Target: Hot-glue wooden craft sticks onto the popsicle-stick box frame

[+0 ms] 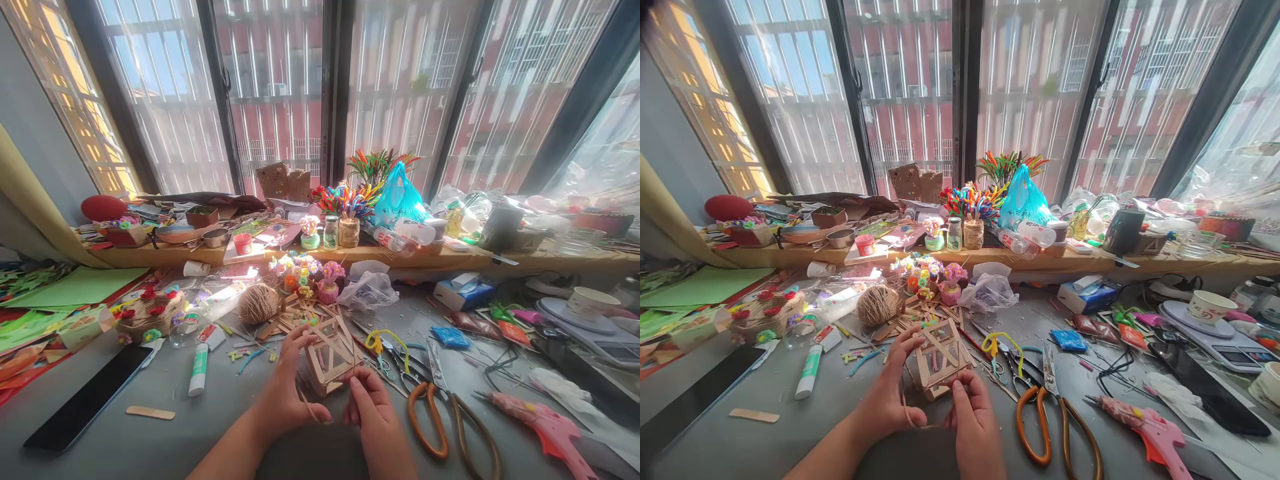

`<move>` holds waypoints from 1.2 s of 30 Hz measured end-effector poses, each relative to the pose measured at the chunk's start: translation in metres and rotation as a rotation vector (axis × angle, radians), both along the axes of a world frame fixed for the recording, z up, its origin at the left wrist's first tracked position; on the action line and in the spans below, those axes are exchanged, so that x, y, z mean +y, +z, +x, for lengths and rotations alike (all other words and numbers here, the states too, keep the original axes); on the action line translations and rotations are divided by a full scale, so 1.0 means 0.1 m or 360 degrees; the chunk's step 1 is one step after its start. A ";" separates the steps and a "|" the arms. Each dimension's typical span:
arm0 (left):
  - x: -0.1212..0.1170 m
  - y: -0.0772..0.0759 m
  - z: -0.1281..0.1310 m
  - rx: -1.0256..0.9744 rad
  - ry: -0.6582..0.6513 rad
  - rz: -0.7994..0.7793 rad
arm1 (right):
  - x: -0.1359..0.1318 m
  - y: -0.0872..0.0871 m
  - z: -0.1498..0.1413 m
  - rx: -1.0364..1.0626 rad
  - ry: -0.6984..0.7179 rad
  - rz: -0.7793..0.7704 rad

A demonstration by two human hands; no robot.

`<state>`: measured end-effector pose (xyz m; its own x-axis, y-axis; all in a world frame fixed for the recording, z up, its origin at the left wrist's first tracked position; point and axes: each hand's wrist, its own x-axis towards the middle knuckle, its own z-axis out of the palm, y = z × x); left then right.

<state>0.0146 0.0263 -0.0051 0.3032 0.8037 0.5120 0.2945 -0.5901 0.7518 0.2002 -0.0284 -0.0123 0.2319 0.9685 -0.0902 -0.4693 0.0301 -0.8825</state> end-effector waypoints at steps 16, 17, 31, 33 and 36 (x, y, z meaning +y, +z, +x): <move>0.08 0.53 -0.33 -0.0018 -0.0181 -0.0861 | 0.04 -0.13 -0.01 0.0151 0.0023 -0.0103; 0.08 0.45 -0.25 -0.0026 -0.0039 -0.0880 | 0.03 -0.12 -0.02 0.0160 0.0032 -0.0108; 0.31 0.26 0.40 0.0601 0.0287 0.0650 | 0.06 0.03 0.10 0.0040 -0.0121 -0.0030; 0.42 0.29 0.45 0.0639 0.0256 0.0759 | 0.09 0.04 0.15 -0.0009 -0.0177 0.0011; 0.48 0.26 0.48 0.0690 0.0123 0.0729 | 0.12 0.08 0.23 -0.0085 -0.0216 0.0111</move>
<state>0.0630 0.0747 0.0205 0.5102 0.5599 0.6528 0.5699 -0.7886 0.2309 0.2230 -0.0164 -0.0043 0.3636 0.9315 -0.0080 -0.4094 0.1520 -0.8996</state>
